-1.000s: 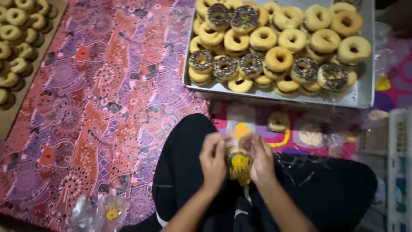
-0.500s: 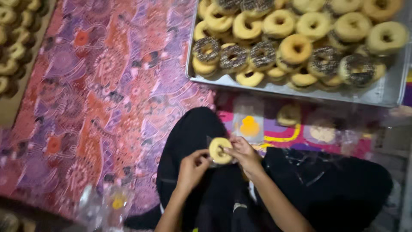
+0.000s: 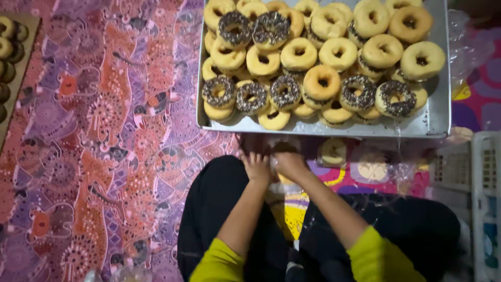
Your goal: The person sits on a patterned floor mat and repeatedly picks donuts from a metal tray, places them into small clear plastic bags, and sets the filled bags into a white plastic crate. The donuts include plain and chocolate-sprinkled varieties.
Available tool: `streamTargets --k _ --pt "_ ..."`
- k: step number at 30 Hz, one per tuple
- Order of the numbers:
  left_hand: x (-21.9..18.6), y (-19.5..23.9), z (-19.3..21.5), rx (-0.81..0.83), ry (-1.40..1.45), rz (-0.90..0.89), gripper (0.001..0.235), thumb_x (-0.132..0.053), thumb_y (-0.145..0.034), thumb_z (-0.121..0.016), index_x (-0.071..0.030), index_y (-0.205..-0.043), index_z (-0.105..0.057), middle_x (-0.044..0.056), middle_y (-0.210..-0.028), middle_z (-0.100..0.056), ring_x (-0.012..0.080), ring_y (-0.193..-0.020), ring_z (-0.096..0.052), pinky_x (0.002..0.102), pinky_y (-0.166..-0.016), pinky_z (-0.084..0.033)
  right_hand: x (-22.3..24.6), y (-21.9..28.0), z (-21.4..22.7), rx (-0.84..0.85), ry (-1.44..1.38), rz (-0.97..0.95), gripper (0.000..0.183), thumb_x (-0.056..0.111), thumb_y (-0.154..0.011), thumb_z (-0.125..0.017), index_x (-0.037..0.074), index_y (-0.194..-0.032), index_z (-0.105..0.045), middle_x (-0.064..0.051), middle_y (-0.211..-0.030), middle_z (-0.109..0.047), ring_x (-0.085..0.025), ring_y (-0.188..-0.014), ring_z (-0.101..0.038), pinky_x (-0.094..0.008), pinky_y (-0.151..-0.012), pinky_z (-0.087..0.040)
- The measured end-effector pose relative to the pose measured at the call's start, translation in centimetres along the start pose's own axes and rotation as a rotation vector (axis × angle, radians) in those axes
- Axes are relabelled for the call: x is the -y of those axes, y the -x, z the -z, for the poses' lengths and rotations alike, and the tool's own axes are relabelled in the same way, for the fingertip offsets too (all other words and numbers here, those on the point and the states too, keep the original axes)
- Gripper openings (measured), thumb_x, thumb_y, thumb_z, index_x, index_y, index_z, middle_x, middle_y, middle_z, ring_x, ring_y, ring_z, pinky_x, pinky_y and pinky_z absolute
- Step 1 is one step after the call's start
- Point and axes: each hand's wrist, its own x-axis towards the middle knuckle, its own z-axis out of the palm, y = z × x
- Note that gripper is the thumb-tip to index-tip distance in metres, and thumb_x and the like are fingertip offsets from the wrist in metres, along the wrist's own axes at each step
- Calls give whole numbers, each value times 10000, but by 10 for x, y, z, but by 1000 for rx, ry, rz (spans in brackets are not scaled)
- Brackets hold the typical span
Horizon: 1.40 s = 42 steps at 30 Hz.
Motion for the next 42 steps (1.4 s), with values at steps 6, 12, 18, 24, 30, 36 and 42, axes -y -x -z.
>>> streamTargets --k 6,12,18,24,30,36,42 --pt "15 -32 -50 -137 77 83 589 -420 -978 -555 -245 -1526 -424 66 -1636 -327 356 -1537 -164 744 -1152 -96 27 -31 23 -71 34 172 405 220 -806 -626 -5 -1138 -678 -283 -1098 -684 -456 -993 -664 -537 -884 -525" --pt "10 -20 -32 70 85 69 597 -353 -972 -594 -236 -1536 -437 77 -1625 -355 358 -1545 -167 715 -1194 -96 23 -32 9 -52 -45 212 479 209 -726 -651 2 -1157 -682 -295 -1140 -667 -452 -1041 -641 -516 -904 -514" --pt "9 9 2 -393 260 84 745 -301 -892 -667 -159 -1552 -352 214 -1584 -301 452 -1506 -124 744 -1160 -20 14 -6 57 245 -78 -171 569 545 -947 -561 54 -1163 -754 -242 -1214 -719 -388 -1114 -695 -473 -990 -529" --pt "5 79 17 -80 2234 38 675 -273 -970 -632 -158 -1537 -284 25 -1503 -362 259 -1445 -327 470 -1180 -318 51 159 126 -401 152 510 823 613 -834 -660 83 -1456 -567 -244 -1448 -622 -426 -1297 -590 -501 -1055 -433" --pt "-1 99 95 101 2734 352 432 -475 -1028 -554 -118 -1255 -638 42 -1100 -711 186 -1015 -666 379 -906 -573 -33 156 241 -890 -53 -225 902 427 -809 -861 39 -1519 -463 -223 -1534 -519 -390 -1412 -443 -528 -1132 -374" --pt "-40 112 151 175 2785 -26 517 -453 -1028 -508 -30 -1294 -642 122 -1239 -716 221 -1107 -688 376 -995 -560 -60 115 293 -769 -293 -298 1135 300 -796 -915 167 -1649 -179 -181 -1540 -500 -375 -1507 -421 -655 -1249 -173" --pt "-55 122 156 161 2773 -5 542 -449 -1037 -501 -14 -1344 -606 140 -1255 -703 236 -1084 -702 321 -905 -607 35 218 243 -770 -914 399 1269 16 -736 -831 163 -1669 16 -212 -1439 -577 -318 -1323 -605 -442 -1141 -514"
